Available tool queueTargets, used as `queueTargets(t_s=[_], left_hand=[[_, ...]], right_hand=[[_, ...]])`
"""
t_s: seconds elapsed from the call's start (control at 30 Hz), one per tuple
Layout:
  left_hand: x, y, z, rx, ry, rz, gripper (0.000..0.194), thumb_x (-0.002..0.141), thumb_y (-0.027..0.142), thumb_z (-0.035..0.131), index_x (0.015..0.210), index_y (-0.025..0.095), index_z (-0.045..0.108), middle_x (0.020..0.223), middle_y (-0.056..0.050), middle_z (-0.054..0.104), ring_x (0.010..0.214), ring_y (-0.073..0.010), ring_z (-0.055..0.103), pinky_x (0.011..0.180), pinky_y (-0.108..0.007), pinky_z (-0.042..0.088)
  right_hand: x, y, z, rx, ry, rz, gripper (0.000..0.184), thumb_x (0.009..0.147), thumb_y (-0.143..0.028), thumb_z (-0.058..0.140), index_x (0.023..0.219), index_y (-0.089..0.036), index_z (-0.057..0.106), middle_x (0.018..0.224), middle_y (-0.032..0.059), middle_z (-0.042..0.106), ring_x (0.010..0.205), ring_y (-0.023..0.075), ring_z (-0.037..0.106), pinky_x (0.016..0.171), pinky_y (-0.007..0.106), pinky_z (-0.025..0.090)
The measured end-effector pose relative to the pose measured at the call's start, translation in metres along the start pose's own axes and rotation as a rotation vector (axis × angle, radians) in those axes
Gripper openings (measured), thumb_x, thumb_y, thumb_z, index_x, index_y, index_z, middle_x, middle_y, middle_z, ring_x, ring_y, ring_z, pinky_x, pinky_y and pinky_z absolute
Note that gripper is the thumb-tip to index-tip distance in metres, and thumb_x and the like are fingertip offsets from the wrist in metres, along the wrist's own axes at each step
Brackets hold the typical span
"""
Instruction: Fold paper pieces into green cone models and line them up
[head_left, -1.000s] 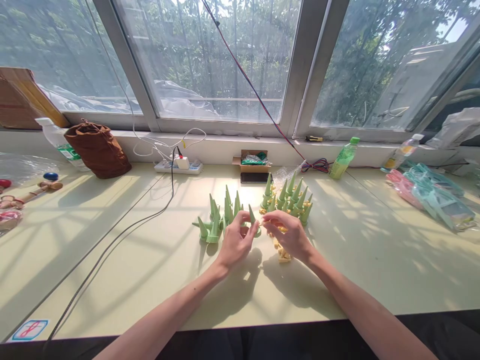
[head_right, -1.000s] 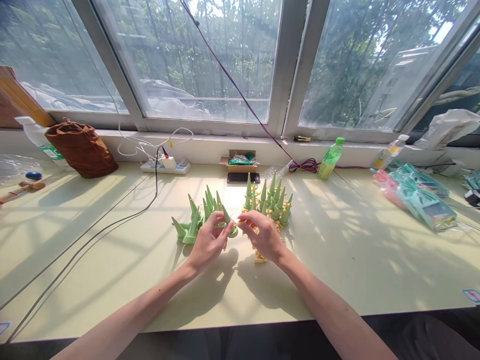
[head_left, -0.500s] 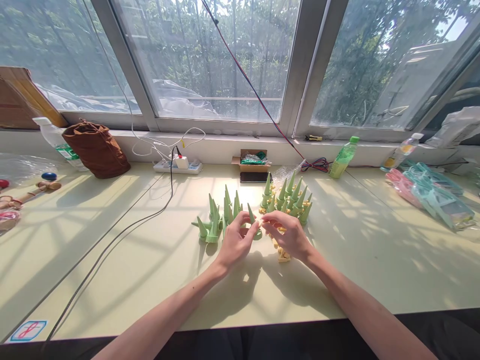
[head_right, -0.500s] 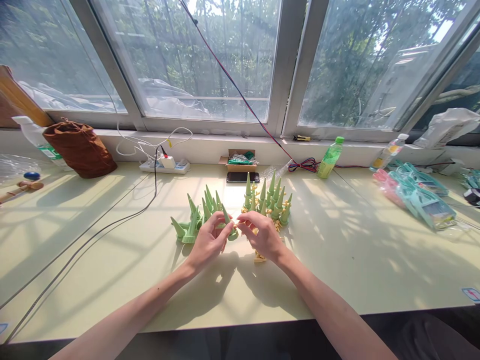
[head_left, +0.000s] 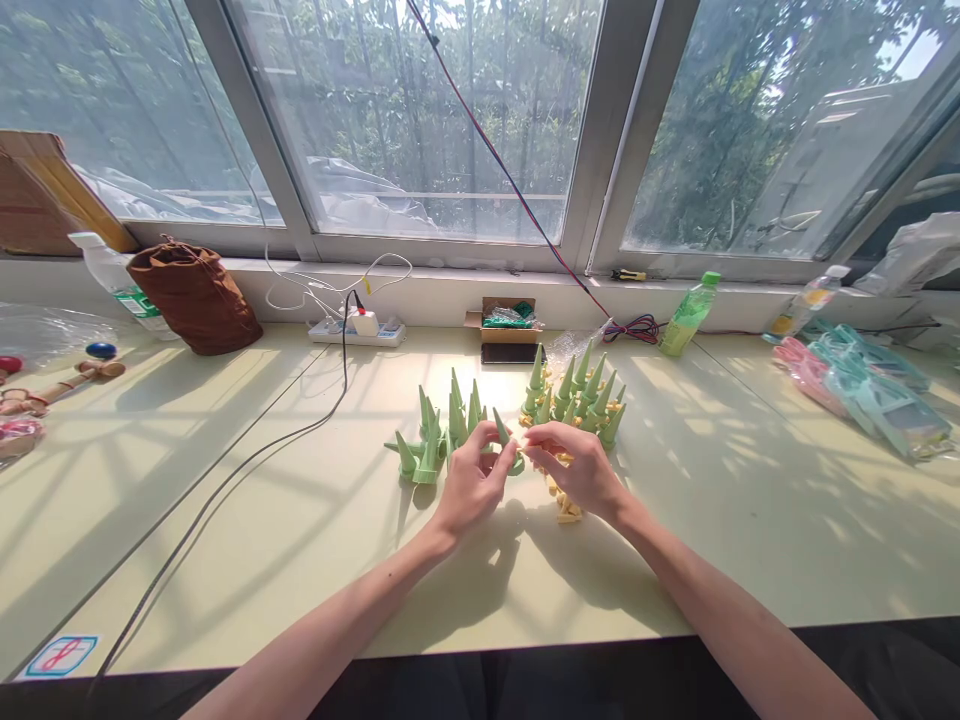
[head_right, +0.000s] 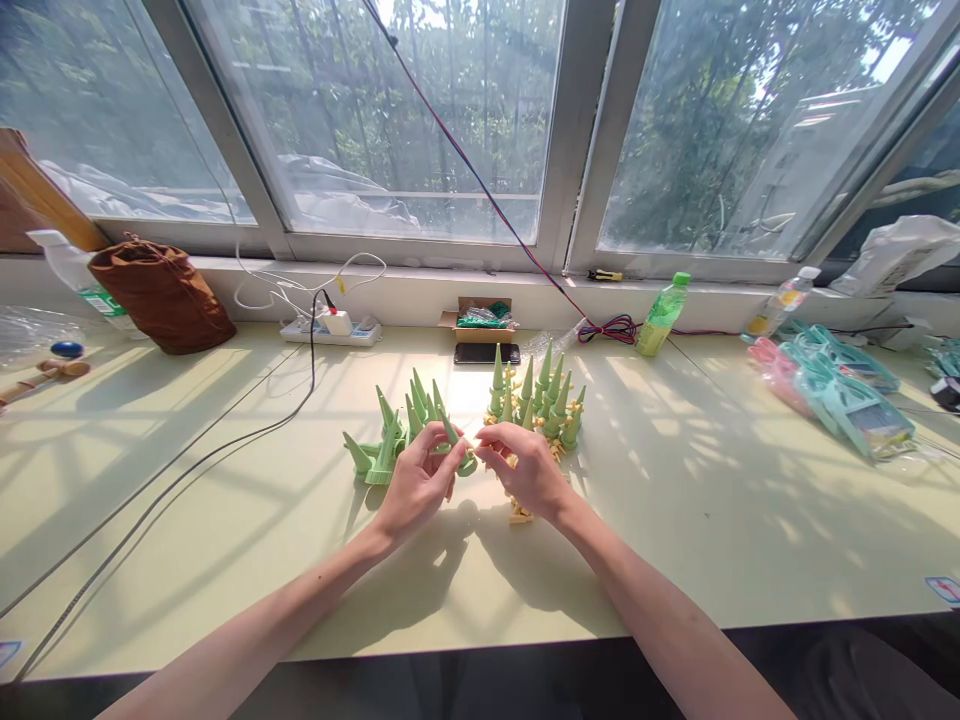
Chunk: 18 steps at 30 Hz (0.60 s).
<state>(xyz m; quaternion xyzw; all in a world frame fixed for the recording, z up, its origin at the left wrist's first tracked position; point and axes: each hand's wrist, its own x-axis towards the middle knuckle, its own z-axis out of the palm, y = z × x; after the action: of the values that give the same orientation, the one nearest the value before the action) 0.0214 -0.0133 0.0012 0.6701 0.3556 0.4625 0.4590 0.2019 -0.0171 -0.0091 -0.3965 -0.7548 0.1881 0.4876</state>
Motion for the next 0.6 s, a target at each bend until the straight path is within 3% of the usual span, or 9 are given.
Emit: queueTargets(t_s=[0.27,0.6], left_hand=[[0.0013,-0.0015,-0.0001,-0.088,0.009,-0.062,0.021,0.094,0.04,0.053,0.099,0.019,0.05,0.087,0.0,0.059,0.044,-0.0022,0.048,0.036,-0.015,0.037],[0.0024,-0.0015,-0.0007,-0.173,-0.009,-0.09,0.027,0.094,0.04,0.052,0.11,0.018,0.052,0.096,-0.004,0.06,0.043,-0.0009,0.045,0.037,-0.016,0.038]], right_hand=[[-0.0003,-0.0022,0.0009,0.002,0.033,-0.007,0.012,0.089,-0.019,0.061,0.099,-0.02,0.067,0.089,0.0042,0.071,0.076,0.0158,0.067,0.072,0.03,0.058],[-0.0005,-0.0019,0.0013,-0.017,0.065,-0.03,0.012,0.089,-0.019,0.06,0.1,-0.02,0.066,0.09,0.0043,0.071,0.076,0.0158,0.068,0.072,0.03,0.059]])
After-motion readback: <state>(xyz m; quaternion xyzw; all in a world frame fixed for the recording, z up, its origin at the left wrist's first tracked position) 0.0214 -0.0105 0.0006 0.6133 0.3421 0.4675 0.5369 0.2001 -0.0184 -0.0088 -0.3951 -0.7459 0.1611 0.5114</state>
